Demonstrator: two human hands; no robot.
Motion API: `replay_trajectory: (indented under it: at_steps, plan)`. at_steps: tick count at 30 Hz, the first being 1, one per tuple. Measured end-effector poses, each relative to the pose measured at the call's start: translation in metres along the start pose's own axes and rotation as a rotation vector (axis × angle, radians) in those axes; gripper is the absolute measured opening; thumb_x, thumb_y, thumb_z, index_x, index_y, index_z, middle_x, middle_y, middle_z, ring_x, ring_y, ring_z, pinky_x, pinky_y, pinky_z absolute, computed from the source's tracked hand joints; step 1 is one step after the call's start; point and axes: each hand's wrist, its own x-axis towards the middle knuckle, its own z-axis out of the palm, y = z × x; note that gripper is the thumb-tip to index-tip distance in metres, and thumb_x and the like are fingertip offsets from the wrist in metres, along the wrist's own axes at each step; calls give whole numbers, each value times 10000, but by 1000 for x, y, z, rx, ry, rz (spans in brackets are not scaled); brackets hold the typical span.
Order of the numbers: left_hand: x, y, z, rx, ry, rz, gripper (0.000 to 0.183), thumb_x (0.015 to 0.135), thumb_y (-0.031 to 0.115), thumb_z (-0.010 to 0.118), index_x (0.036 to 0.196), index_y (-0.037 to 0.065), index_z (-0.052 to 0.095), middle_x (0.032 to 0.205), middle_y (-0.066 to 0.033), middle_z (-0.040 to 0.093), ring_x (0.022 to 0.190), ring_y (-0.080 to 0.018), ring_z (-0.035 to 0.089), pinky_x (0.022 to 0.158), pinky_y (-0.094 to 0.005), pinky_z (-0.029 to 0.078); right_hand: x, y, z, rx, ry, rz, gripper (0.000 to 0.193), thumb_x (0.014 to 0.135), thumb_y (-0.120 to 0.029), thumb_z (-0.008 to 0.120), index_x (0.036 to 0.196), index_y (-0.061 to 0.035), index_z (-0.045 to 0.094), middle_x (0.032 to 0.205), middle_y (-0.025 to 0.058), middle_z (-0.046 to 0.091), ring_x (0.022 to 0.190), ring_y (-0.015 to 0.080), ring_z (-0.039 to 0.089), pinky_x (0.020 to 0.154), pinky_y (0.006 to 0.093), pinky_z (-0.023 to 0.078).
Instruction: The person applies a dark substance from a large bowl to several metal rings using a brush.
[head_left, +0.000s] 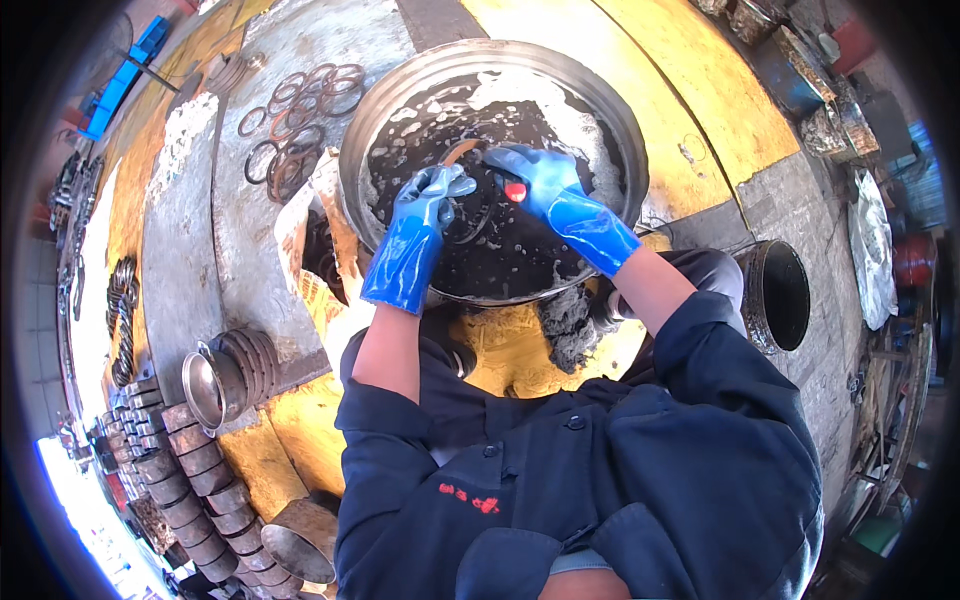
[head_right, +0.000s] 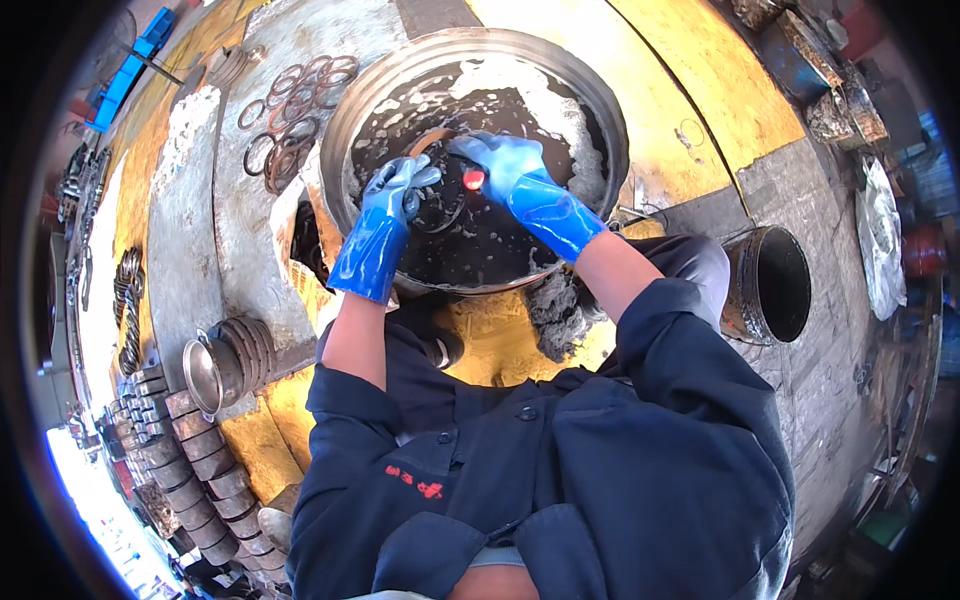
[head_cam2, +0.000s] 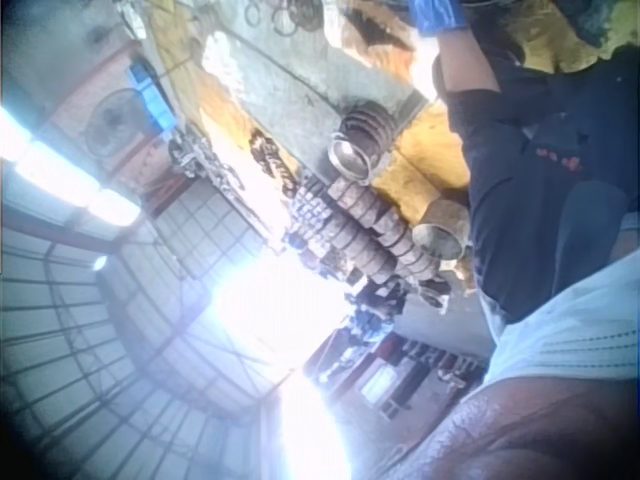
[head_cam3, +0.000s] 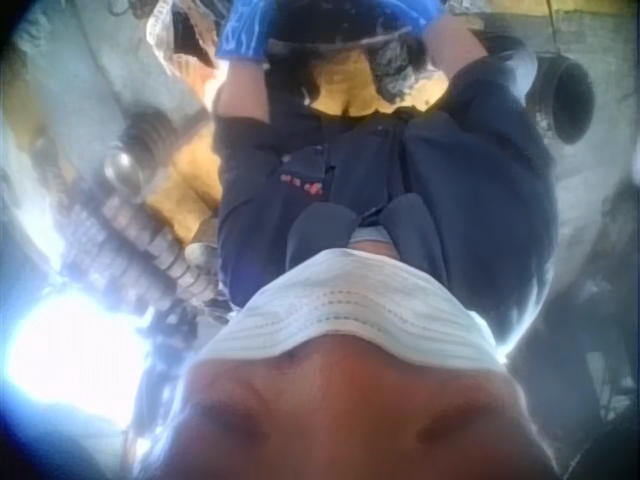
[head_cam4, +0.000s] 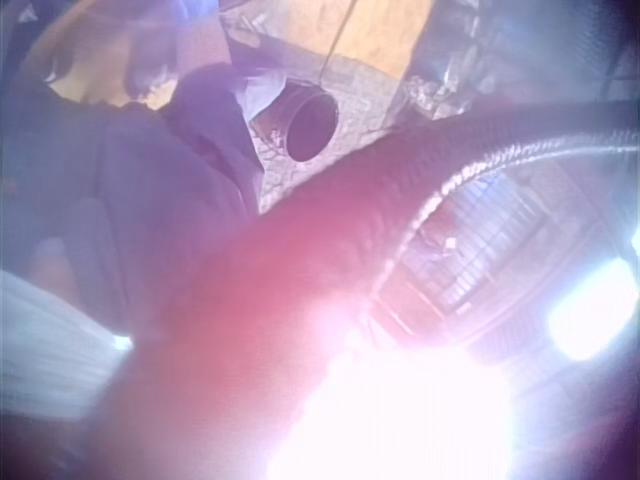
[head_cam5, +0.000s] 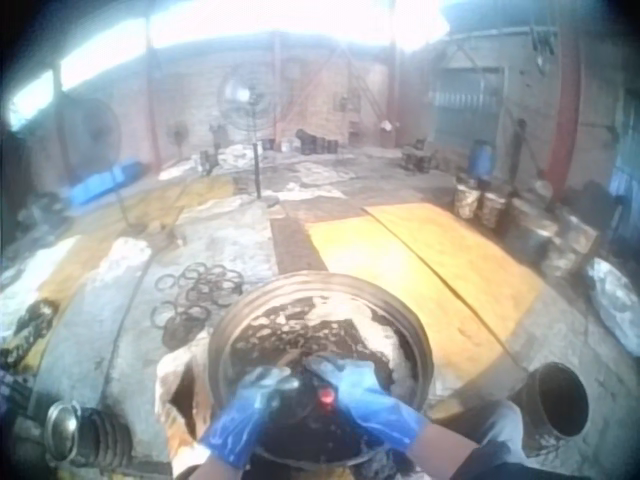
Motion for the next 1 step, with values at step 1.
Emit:
replay_trajectory:
  at_steps: [1]
  plan:
    - [3,-2,4,10,-8,-8,307,934,305,643,1103,51,625,1097,-124,706,604,-81,621,409,-195,329,-4,6,6,-11,34,-5,472,839,-269,694,1297,-257,581,1283,10,618,1032,264,660,902,351,532]
